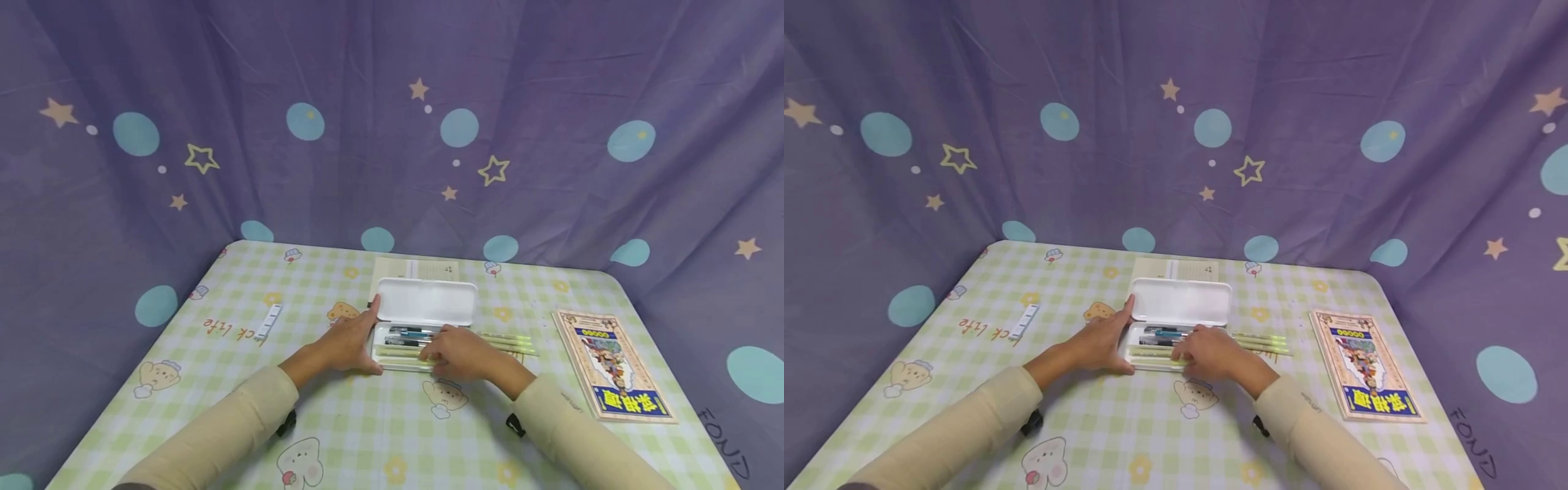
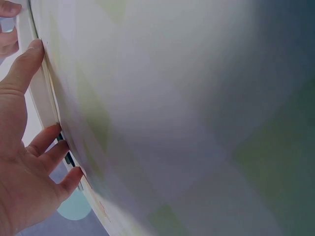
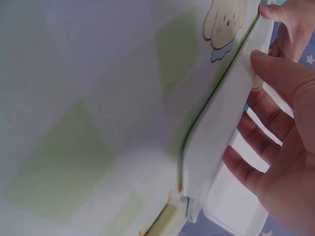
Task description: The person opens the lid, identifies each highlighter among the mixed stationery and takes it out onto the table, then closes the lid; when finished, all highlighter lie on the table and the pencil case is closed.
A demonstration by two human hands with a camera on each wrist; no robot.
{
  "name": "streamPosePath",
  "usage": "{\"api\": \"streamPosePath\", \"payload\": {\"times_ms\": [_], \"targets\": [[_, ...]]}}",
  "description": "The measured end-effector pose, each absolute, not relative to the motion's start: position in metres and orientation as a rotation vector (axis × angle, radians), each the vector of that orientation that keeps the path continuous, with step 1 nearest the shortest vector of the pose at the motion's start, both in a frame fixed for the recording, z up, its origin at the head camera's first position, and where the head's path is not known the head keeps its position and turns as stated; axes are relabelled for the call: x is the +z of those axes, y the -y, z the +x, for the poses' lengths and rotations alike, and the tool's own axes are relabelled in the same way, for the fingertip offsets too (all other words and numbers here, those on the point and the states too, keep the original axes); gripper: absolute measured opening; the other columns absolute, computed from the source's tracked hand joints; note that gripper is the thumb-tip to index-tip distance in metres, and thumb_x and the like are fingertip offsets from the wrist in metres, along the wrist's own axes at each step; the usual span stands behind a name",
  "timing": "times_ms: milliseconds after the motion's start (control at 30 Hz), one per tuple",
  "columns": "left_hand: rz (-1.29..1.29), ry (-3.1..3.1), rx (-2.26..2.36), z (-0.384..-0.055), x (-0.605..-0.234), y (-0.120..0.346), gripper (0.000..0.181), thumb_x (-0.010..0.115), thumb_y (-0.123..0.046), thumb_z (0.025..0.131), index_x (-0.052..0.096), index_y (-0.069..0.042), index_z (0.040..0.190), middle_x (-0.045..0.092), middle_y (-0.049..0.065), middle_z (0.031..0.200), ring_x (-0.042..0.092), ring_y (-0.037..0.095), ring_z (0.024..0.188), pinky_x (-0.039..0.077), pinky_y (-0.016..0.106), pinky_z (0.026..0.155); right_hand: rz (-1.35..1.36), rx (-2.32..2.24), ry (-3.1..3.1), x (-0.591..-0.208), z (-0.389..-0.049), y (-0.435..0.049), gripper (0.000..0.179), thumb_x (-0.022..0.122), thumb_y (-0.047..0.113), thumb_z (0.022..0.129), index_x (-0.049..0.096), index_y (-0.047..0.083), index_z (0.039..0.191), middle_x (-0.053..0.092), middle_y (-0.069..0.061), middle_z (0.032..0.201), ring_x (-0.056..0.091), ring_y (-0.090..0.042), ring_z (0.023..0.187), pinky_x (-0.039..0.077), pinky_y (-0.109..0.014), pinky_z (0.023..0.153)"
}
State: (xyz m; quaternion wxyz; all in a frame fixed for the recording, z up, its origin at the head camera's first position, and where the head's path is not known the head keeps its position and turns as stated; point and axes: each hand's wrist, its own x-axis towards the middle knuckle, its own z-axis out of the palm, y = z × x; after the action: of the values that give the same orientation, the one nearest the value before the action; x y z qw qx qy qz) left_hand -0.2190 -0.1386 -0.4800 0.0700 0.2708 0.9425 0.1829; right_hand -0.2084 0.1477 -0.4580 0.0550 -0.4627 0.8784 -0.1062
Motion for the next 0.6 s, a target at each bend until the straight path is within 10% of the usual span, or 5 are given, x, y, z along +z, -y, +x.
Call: {"api": "streamPosePath", "payload": {"times_ms": [600], "targets": [[0.804,-2.823,0.550,-0.220,-0.480,0.139,0.150,0.092,-0.057,0.064,-0.007,-0.004,0.163,0.047,0.015,0.156,0.052,0.031,0.139,0.041,0.054,0.108,-1.450,-0.539,-2.703,-0.466,-0.209,-0.167,0.026,0.075,0.019,0.093,0.077,0.018,0.118,0.073,0.009,0.092,0.061,-0.009,0.082,0.049,-0.036,0.087]]}}
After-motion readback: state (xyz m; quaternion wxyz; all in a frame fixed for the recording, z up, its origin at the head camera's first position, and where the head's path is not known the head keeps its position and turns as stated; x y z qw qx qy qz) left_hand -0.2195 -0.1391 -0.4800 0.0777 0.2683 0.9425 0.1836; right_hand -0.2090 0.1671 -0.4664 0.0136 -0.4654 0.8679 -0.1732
